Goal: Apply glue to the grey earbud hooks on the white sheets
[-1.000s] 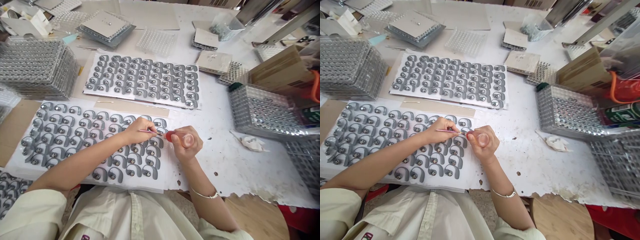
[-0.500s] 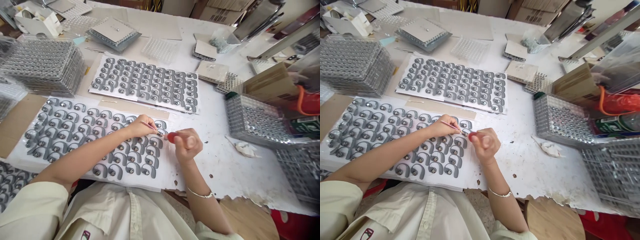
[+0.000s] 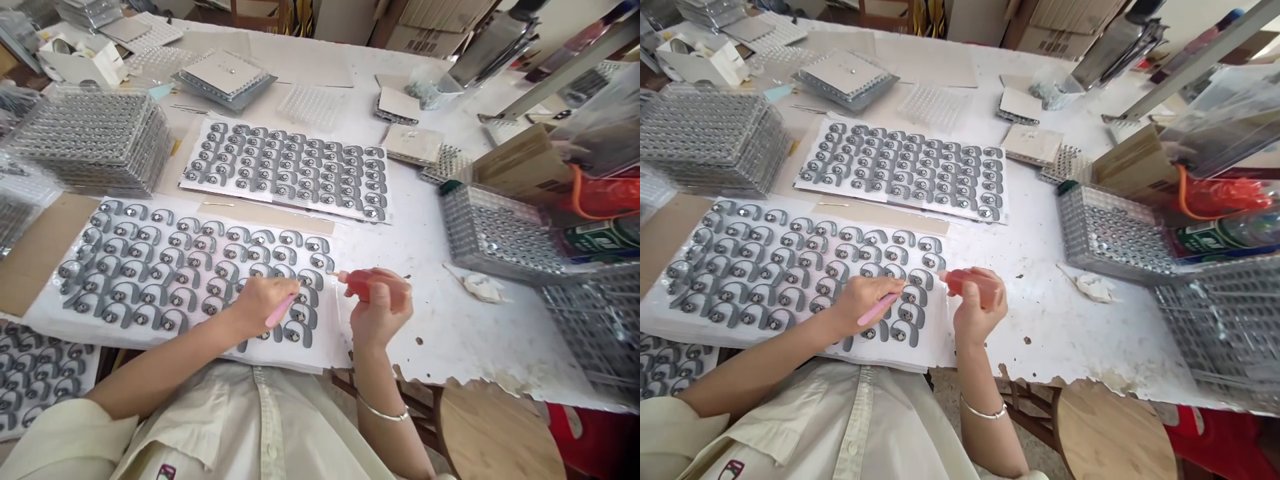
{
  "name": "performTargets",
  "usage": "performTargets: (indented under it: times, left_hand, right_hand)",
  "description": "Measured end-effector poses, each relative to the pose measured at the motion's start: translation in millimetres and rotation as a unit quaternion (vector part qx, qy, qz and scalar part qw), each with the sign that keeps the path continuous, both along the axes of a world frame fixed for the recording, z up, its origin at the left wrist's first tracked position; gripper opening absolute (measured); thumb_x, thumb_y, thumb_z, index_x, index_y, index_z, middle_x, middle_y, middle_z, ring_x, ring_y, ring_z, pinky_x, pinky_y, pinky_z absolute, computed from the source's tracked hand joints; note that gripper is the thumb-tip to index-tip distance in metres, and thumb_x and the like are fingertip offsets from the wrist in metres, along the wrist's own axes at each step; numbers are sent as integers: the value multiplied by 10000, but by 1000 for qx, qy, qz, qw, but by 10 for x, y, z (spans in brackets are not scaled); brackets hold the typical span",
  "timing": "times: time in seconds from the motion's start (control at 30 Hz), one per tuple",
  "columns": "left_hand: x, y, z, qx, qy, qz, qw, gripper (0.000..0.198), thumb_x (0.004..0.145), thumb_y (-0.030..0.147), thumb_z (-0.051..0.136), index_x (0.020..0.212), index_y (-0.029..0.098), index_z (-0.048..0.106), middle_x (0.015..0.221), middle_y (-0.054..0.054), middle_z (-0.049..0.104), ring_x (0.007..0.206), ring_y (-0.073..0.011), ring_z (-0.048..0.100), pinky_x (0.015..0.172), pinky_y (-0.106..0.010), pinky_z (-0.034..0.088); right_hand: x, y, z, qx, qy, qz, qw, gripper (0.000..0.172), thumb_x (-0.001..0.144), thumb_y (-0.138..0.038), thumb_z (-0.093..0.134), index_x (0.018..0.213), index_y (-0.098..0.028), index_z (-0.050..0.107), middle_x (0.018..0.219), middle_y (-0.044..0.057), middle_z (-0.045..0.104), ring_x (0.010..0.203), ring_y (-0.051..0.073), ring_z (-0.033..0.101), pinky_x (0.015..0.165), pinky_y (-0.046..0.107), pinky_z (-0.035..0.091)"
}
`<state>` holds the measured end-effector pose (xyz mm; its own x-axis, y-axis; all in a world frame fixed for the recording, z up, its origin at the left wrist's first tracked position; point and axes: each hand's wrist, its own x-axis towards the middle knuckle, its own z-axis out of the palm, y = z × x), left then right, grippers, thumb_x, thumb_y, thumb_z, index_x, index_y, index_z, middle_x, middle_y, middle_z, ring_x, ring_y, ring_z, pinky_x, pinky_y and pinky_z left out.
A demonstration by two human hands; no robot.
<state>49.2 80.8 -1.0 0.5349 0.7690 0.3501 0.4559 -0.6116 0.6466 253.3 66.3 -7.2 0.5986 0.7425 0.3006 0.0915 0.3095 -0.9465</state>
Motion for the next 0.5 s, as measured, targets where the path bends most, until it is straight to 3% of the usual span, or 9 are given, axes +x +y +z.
performTargets:
  times: [0.07,0.2,0.3,0.5]
  left_hand:
    - [39,-67,-90,51,35,-19,998,173,866,101,469,933,141,624,912,-65,730,797,-167,709,649,-242,557]
    - [101,-86,-158,48,103,-26,993,188,834,68,474,936,153,607,871,-60,711,784,-167,704,640,-240,558]
    - [118,-78,-135,48,138,-33,989,190,813,56,475,925,145,600,843,-69,702,764,-179,701,604,-245,553]
    - [148,-118,-81,95,192,-61,975,189,796,84,486,953,106,589,1000,-133,696,739,-202,698,595,-296,566]
  right_hand:
    - [-70,-21,-43,11,-71,-15,997,275,745,-393,694,858,-158,607,850,49,591,645,186,612,489,309,488]
    - [-89,-24,-63,47,-214,-11,976,218,786,-373,659,822,-163,611,745,39,593,670,191,583,608,349,477]
    - [-71,-17,-86,50,-241,2,969,203,796,-360,650,831,-167,601,750,40,596,654,191,575,589,348,466]
    - [-79,-1,-141,35,-280,29,959,162,794,-316,666,790,-168,600,737,33,600,662,178,572,603,332,463]
